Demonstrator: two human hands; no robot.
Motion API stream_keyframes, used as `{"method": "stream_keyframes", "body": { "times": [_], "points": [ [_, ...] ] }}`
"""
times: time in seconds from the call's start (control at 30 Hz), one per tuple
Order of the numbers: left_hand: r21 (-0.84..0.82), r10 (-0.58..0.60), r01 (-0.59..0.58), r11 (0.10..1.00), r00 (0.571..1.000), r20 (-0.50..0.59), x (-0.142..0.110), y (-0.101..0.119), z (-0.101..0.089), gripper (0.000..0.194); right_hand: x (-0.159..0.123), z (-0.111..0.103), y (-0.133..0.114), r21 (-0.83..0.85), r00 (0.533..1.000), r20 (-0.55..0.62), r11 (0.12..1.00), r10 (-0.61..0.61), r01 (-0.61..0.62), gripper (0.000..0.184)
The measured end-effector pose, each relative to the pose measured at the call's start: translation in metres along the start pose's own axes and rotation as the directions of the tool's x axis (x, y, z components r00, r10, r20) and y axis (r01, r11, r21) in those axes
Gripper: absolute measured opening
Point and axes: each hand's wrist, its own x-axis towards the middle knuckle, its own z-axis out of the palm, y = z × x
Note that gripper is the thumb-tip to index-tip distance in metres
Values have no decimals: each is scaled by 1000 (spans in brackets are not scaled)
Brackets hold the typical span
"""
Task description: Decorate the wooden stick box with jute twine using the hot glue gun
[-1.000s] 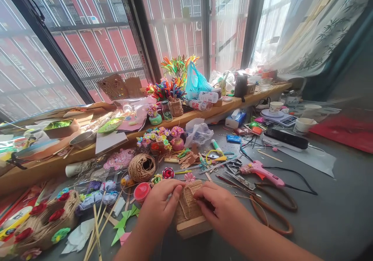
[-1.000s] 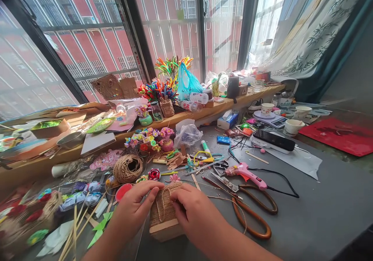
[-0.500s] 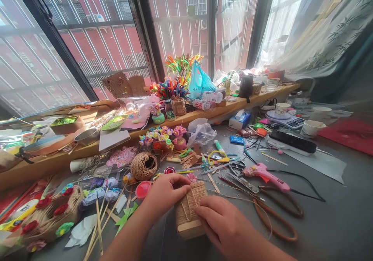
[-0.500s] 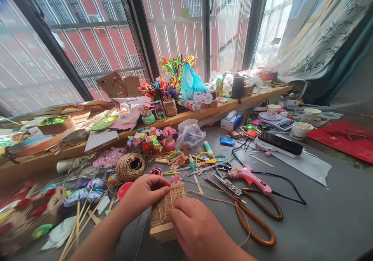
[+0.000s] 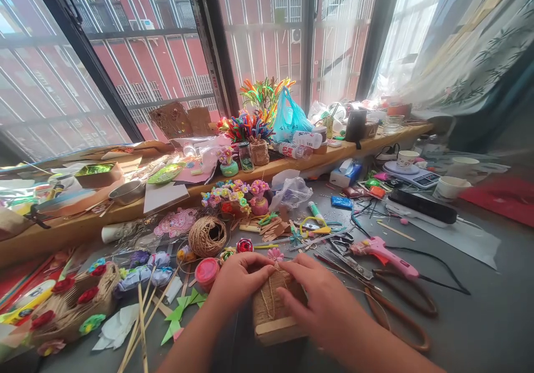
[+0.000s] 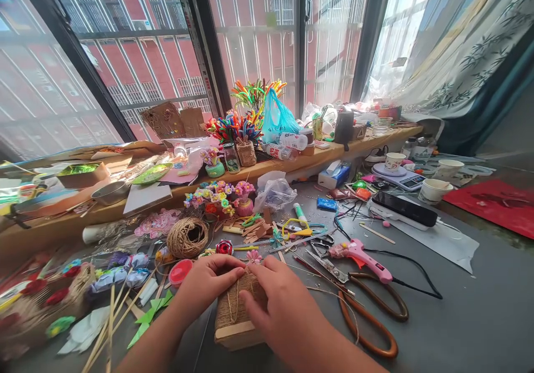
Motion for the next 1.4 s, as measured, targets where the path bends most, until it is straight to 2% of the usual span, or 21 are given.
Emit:
{"method": "stream_keyframes", "body": {
  "times": [0.1,0.33,0.57,0.7,0.87,1.07,1.23,1.4],
  "points": [
    [-71,-14,13,997,1000,-13,1,-6,4,26,8,4,-1,4,1000,16,1000,25,-25,23],
    [-249,-13,7,968,1000,-24,4,-18,10,23,13,11,4,25,999,-42,1000,17,-16,30],
    [-465,29,-17,885,999,19,6,-26,20,40,29,4,5,-103,999,1,993,49,-49,24],
    [-544,48,-33,838,999,13,4,-28,26,47,36,1,9,-112,998,-9,991,69,-69,16],
    [-538,70,-42,842,997,31,2,-28,24,41,39,1,12,-90,993,-56,990,101,-105,12],
    [-459,78,-26,888,992,95,0,-17,15,31,41,4,12,-76,996,-56,994,74,-78,10],
    [-409,32,16,912,993,110,2,-13,15,26,43,6,12,-66,995,-66,995,69,-74,12],
    [-422,-26,101,901,983,181,5,-14,14,25,42,6,9,-53,994,-80,996,73,-77,10]
  ]
}}
